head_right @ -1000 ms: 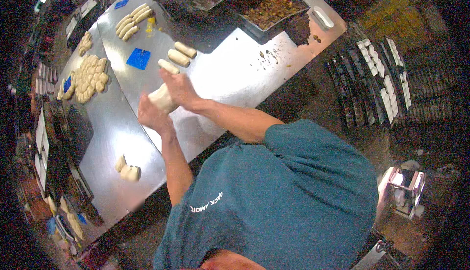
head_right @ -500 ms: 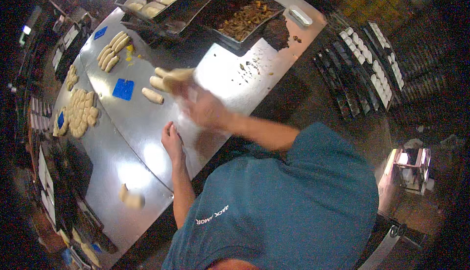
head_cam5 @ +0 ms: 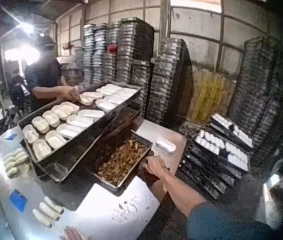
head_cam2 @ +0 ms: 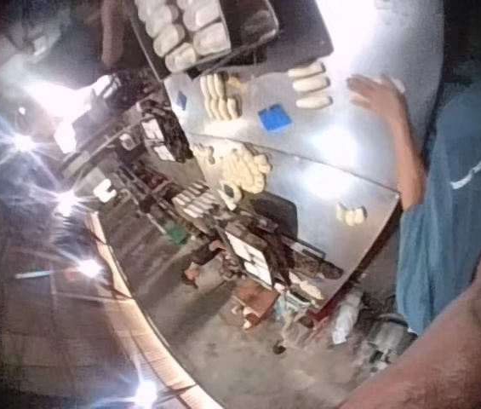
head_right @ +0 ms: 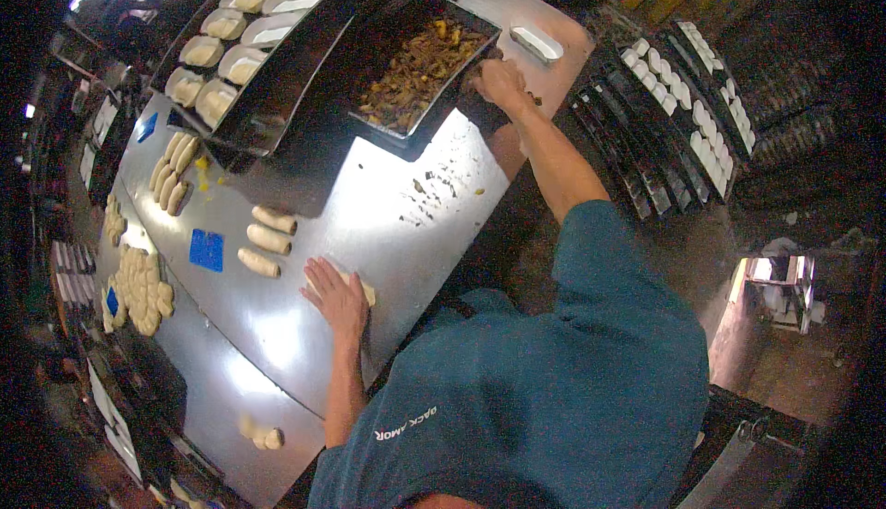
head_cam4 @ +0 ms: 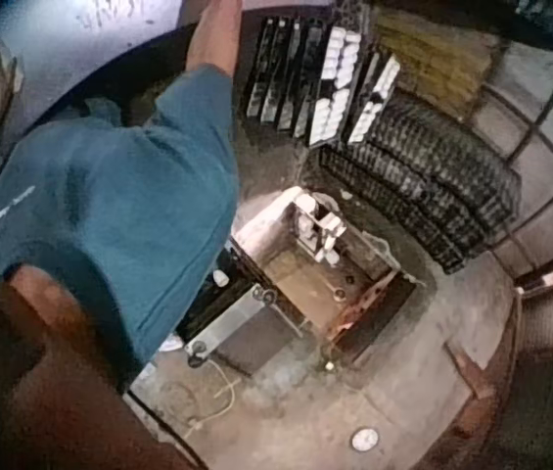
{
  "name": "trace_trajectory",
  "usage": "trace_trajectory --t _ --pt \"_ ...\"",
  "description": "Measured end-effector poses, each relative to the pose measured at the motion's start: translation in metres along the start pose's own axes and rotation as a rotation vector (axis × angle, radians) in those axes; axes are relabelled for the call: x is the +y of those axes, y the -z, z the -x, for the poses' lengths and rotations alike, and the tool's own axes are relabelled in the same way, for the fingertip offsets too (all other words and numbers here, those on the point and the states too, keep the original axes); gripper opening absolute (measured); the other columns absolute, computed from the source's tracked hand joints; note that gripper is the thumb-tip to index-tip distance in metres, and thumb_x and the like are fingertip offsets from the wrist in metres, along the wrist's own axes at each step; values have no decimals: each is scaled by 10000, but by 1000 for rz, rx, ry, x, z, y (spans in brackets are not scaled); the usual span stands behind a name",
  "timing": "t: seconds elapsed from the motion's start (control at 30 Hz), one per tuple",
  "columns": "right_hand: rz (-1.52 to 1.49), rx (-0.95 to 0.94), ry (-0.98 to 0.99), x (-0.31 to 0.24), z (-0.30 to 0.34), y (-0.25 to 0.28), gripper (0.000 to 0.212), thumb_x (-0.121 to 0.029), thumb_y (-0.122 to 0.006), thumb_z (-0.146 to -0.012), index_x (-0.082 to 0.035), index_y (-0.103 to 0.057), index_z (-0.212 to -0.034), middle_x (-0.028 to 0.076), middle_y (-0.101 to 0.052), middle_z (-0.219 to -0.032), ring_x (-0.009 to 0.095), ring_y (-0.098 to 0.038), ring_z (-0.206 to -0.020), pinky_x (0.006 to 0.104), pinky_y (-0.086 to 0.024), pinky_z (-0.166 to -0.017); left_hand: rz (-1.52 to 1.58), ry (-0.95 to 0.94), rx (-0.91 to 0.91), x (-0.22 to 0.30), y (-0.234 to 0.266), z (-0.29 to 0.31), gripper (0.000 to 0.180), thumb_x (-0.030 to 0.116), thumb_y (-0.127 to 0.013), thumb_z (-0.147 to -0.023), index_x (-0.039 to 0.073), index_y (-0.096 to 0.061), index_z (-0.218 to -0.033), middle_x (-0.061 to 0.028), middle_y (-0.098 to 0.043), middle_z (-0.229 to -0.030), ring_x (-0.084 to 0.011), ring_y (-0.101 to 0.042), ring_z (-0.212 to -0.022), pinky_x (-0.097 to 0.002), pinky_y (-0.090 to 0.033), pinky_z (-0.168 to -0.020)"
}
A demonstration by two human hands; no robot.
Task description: The person flattens dough pieces on a stainless steel table, adds a filling from a tray, and rolls them into logs. The person then uses a blue scraper to cut the logs into smaller pieces and places them into paper liners on a baking tray. Other workers are visible in the background performing similar tasks.
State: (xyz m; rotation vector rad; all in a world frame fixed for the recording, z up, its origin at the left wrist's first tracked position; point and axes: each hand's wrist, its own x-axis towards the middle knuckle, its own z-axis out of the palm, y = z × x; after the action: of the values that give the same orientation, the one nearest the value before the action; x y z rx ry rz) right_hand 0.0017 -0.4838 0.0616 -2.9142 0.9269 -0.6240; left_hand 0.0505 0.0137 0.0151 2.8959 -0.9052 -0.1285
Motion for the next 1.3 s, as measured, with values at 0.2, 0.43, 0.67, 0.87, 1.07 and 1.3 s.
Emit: trace_trajectory --t 0.2,0.43,0.67,0.87,1.07,1.3 --pt "6 -139 -33 -19 -1 -7 309 -143 -665 -780 5 -624 -1048 216 -631 -926 408 -578 -902 473 -478 -797 -69 29 -11 -3 -6 1 721 364 -431 -954 -66 -166 -1469 -240 -112 -1554 -365 -64 -1453 -588 -39 -1131" --pt "36 -124 -75 -20 1 -24 191 -124 -625 -794 -18 -661 -949 205 -636 -805 388 -608 -794 483 -497 -730 -107 -1 -16 2 -5 -5 713 360 -427 -957 -68 -171 -1465 -239 -142 -1548 -364 -84 -1451 -572 -41 -1137" --pt "-404 -179 -368 97 33 -8 211 -170 -666 -803 -21 -688 -951 156 -684 -820 287 -665 -756 395 -504 -681 273 -18 241 -22 -18 13 667 227 -491 -933 -88 -202 -1445 -289 -157 -1524 -417 -103 -1434 -587 -25 -1131" --pt "-52 -60 -117 105 57 -26 231 -92 -625 -799 -39 -686 -1016 187 -681 -891 382 -645 -844 442 -495 -742 237 -174 253 -12 0 54 663 144 -543 -886 -94 -239 -1426 -305 -222 -1497 -442 -162 -1417 -582 -37 -1135" --pt "-84 -357 -286 48 76 -1 185 -117 -595 -856 -16 -683 -984 187 -677 -873 364 -656 -850 402 -509 -759 200 -84 143 -10 -20 74 664 173 -564 -877 -82 -272 -1416 -300 -261 -1483 -462 -198 -1398 -600 -69 -1126" --pt "-520 -257 391 -131 123 -14 121 -146 -607 -806 -35 -656 -814 136 -654 -850 294 -628 -871 422 -509 -772 236 -83 168 -5 -17 69 730 192 -593 -859 -74 -233 -1437 -291 -245 -1492 -454 -182 -1404 -603 -66 -1127"
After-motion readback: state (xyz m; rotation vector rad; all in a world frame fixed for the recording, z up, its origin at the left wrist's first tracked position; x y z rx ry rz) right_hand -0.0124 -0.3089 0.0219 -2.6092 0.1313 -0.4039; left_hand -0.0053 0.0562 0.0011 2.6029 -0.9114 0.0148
